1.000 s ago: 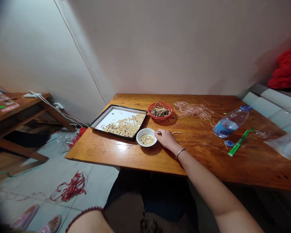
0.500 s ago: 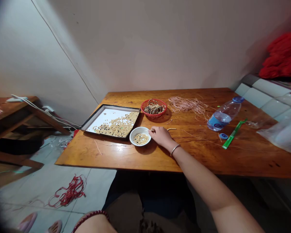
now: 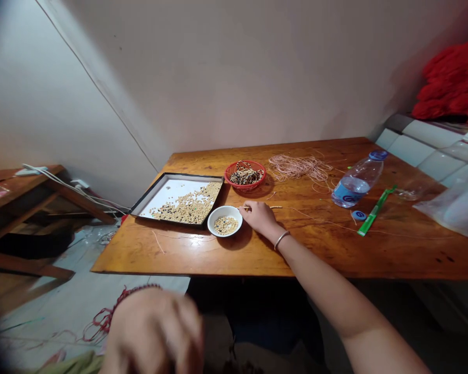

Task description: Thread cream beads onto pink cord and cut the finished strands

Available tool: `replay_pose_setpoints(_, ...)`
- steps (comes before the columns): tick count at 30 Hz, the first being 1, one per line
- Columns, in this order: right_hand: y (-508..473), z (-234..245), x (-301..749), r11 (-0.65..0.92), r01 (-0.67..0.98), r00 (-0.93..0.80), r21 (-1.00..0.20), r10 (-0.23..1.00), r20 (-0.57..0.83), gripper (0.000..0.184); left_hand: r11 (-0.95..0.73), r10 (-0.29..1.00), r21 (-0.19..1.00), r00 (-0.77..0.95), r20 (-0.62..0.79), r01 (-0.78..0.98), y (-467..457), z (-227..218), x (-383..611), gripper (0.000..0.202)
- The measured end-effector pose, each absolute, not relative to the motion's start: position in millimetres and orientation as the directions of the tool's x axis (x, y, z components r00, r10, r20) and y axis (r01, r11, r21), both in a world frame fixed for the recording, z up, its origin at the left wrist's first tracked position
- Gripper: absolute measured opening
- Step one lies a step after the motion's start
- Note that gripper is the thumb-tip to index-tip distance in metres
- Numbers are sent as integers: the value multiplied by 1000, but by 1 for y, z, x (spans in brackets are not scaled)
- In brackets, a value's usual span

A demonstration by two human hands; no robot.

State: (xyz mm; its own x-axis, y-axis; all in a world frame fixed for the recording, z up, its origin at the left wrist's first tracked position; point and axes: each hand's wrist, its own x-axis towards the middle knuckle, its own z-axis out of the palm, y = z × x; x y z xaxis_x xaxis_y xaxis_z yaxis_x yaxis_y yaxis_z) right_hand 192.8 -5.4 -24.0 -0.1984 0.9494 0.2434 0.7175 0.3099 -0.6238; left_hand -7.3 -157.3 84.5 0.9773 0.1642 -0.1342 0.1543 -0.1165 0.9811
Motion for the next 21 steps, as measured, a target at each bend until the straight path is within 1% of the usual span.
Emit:
replay_pose_setpoints(1, -5, -24, 193, 322, 700, -198, -638, 945, 259, 30, -282, 401, 938, 913, -74, 200, -140, 92, -12, 37)
replay_pose_setpoints(2, -5, -24, 192, 334, 682, -199, -650, 941, 274, 29, -397, 625, 848, 780, -30, 350, -121, 95, -18, 39)
replay_pose_setpoints(3, -5, -24, 192, 343, 667, -198, -661, 937, 287, 28, -445, 780, 718, 625, 18, 535, -102, 94, -23, 39)
replay_pose_setpoints(4, -4, -25, 192, 347, 656, -192, -671, 936, 296, 26, -415, 881, 552, 471, 44, 724, -82, 90, -29, 37)
replay_pose_setpoints(5, -4, -25, 192, 348, 647, -186, -679, 935, 302, 25, -329, 941, 371, 333, 56, 868, -64, 84, -34, 34)
replay_pose_setpoints(6, -3, -26, 192, 348, 638, -180, -687, 935, 306, 24, -230, 973, 196, 225, 52, 953, -47, 75, -38, 32)
replay_pose_setpoints(7, -3, -27, 192, 349, 627, -174, -696, 934, 311, 23, -170, 985, 53, 170, 14, 984, -32, 66, -42, 32)
replay_pose_setpoints(8, -3, -27, 192, 350, 615, -169, -707, 934, 316, 22, -150, 987, -35, 148, -56, 988, -20, 58, -46, 34)
replay_pose_setpoints(10, -2, -28, 192, 350, 585, -166, -732, 935, 314, 22, -142, 984, -65, 134, -117, 988, -3, 44, -51, 36)
replay_pose_setpoints(13, -1, -28, 191, 327, 550, -156, -769, 944, 290, 21, -138, 980, -54, 129, -149, 989, 9, 31, -57, 33)
replay_pose_setpoints(18, -1, -28, 189, 307, 495, -143, -813, 952, 272, 18, -191, 973, 5, 190, -132, 982, 15, 21, -59, 20)
replay_pose_setpoints(21, 0, -29, 188, 310, 464, -152, -830, 951, 269, 22, -226, 969, 40, 229, -97, 973, 15, 20, -59, 17)
